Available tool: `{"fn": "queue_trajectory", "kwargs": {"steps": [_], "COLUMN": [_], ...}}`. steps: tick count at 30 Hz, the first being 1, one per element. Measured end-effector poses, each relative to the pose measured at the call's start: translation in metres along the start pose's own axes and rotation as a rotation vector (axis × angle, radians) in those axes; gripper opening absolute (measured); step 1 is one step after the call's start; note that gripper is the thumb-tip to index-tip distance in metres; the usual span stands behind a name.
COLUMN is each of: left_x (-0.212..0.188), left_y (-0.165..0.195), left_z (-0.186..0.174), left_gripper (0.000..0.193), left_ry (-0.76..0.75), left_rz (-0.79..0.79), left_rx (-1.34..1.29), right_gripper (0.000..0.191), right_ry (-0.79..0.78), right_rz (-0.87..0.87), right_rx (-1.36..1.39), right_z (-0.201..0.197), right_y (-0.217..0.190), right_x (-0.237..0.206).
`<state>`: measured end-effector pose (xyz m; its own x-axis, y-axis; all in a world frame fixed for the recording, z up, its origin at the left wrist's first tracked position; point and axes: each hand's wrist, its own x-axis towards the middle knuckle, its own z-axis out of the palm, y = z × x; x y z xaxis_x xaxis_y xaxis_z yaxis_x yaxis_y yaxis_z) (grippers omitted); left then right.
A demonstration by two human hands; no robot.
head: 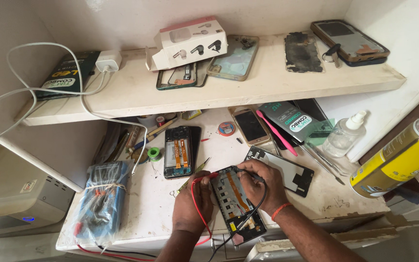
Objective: The person uses a multimeter to test electrical continuity on a disassembled mobile phone. They hold the phone frame with one hand and probe various points on the internal circuitry with the multimeter leads, moving the probes across different areas throughout the clip.
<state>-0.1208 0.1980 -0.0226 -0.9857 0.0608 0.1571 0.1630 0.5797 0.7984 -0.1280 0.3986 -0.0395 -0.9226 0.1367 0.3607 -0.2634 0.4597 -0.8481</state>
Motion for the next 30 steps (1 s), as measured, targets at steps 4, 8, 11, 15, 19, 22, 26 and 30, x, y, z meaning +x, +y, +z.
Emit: {"fn": "queue_trajectory", "kwargs": {"steps": [4, 8, 11, 15, 19, 22, 26, 30], "left_x": [0.001, 0.0019, 0.0011, 0.0015, 0.0022, 0.0025, 0.0024, 0.0016], "left_y": [0.0018, 0.0013, 0.001, 0.0001, -0.0006, -0.0004, -0.0003, -0.0015], "left_z": [0.0006, 0.0002, 0.0011, 0.0015, 0.0019, 0.0019, 0.0019, 0.003], "left_gripper": [0.031, 0.029, 0.029, 0.029, 0.028, 0.028, 0.027, 0.027], "left_ry": [-0.015, 0.005, 0.032, 0.012, 0.026, 0.037, 0.045, 0.041], "left_rz": [-0.029, -0.005, 0.016, -0.009, -0.002, 0.014, 0.024, 0.03], "left_rx": [0.053, 0.091, 0.048, 0.041, 0.045, 0.048, 0.052, 0.062], "right_gripper": [0.016, 0.016, 0.016, 0.018, 0.017, 0.017, 0.017, 0.018], "right_ry": [0.017, -0.004, -0.02, -0.043, -0.058, -0.072, -0.076, -0.08], "right_rz": [-0.067, -0.021, -0.057, -0.097, -0.082, -0.08, -0.085, -0.1], "right_rx": [0.057, 0.009, 0.003, 0.031, -0.015, -0.034, -0.025, -0.002], "right_z": [-0.0014, -0.0022, -0.0021, -0.0022, -0.0025, -0.0027, -0.003, -0.003], "right_y": [0.0, 0.0001, 0.0006, 0.0018, 0.0021, 0.0009, -0.0014, -0.0028], "right_x": [-0.0036, -0.0056, -0.0059, -0.0062, -0.0061, -0.0046, -0.0038, -0.0059]}}
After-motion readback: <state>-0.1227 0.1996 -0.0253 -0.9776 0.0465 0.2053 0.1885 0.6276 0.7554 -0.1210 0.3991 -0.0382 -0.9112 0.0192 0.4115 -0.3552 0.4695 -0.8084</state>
